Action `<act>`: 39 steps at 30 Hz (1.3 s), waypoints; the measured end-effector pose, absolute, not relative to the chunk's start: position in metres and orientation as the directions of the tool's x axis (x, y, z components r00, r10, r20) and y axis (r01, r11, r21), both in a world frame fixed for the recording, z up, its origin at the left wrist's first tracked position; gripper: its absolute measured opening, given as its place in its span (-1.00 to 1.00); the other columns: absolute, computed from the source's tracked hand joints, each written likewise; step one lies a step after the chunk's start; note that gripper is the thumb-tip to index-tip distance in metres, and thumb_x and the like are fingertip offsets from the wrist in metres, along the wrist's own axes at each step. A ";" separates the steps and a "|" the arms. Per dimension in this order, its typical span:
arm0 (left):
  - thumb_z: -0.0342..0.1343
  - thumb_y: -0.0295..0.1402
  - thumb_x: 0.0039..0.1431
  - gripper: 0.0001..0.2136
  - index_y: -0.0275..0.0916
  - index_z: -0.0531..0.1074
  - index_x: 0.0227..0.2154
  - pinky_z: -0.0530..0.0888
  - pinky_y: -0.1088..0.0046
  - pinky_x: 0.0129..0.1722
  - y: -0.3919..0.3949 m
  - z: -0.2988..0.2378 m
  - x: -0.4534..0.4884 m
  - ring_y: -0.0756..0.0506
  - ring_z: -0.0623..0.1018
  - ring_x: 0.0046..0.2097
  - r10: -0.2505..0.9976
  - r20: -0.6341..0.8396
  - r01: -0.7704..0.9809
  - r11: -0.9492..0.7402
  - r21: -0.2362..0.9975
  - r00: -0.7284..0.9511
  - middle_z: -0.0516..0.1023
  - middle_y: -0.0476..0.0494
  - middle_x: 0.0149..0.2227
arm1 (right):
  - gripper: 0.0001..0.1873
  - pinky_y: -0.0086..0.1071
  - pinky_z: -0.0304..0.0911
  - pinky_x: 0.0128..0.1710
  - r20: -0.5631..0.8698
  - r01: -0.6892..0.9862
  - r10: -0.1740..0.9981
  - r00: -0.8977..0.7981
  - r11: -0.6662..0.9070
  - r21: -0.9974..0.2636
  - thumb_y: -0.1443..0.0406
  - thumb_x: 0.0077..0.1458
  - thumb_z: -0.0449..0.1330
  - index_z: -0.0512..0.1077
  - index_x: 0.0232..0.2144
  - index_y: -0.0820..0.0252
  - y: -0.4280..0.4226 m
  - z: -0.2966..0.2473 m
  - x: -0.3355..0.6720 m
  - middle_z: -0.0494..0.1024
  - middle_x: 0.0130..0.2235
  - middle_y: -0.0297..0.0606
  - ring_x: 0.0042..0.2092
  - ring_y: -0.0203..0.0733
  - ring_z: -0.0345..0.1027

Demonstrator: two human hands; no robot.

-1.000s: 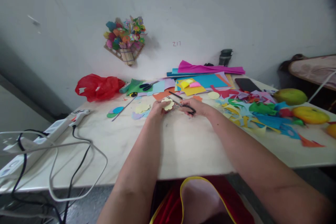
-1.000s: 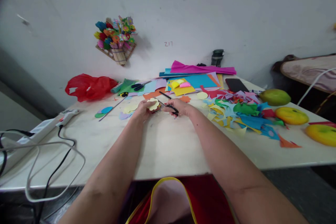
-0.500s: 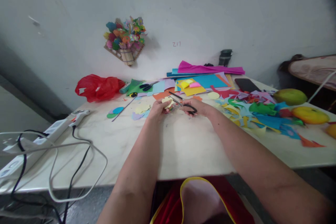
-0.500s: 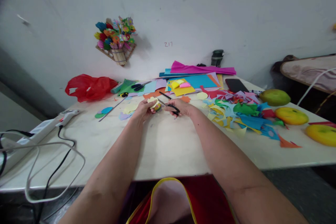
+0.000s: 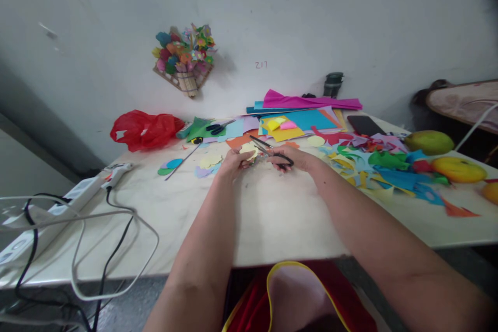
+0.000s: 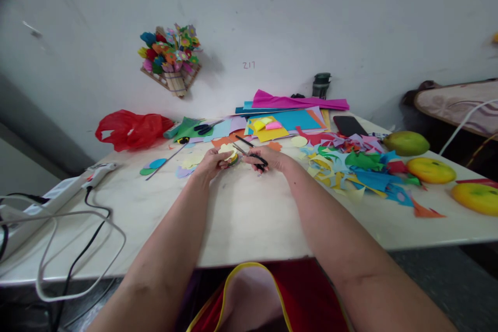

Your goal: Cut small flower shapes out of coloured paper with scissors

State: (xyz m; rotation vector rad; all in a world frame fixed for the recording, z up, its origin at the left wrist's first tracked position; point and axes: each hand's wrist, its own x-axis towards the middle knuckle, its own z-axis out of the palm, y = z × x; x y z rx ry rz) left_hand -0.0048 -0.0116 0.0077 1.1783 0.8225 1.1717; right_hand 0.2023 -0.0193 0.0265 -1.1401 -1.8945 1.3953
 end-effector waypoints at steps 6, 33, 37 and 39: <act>0.45 -0.37 -0.32 -0.65 -0.29 0.33 -0.59 0.04 0.56 -0.67 -0.010 0.006 -0.005 0.18 0.11 -0.67 0.979 0.058 -0.273 -0.003 0.962 0.194 0.29 0.06 -0.67 | -0.76 -0.58 -0.01 -0.76 -0.066 0.309 0.851 -0.520 0.116 -0.944 0.21 0.06 0.28 0.36 -0.41 0.27 -0.019 0.027 0.203 0.43 -0.61 -0.37 -0.65 -0.41 0.28; 0.42 -0.45 -0.39 -0.70 -0.38 0.52 -0.48 0.52 0.31 -0.30 -0.006 0.001 -0.003 -0.11 0.57 -0.40 0.981 0.047 -0.365 0.025 0.931 0.186 0.59 -0.21 -0.42 | -0.71 -0.57 -0.02 -0.75 -0.031 0.365 0.834 -0.551 0.207 -0.908 0.16 0.00 0.34 0.37 -0.40 0.25 -0.007 0.013 0.203 0.42 -0.61 -0.43 -0.67 -0.43 0.26; 0.43 -0.46 -0.41 -0.70 -0.37 0.52 -0.50 0.53 0.31 -0.26 -0.008 0.003 -0.002 -0.11 0.57 -0.39 0.981 0.053 -0.381 0.022 0.924 0.185 0.58 -0.19 -0.44 | -0.69 -0.58 -0.04 -0.74 -0.030 0.371 0.832 -0.553 0.214 -0.903 0.14 0.01 0.33 0.38 -0.39 0.24 -0.006 0.012 0.203 0.41 -0.61 -0.44 -0.67 -0.44 0.24; 0.43 -0.46 -0.42 -0.70 -0.37 0.52 -0.50 0.53 0.32 -0.28 -0.009 0.003 -0.002 -0.11 0.56 -0.39 0.981 0.054 -0.383 0.023 0.924 0.188 0.57 -0.19 -0.44 | -0.69 -0.57 -0.04 -0.74 -0.033 0.369 0.832 -0.554 0.210 -0.905 0.13 0.01 0.33 0.37 -0.39 0.24 -0.007 0.012 0.203 0.40 -0.61 -0.45 -0.67 -0.44 0.24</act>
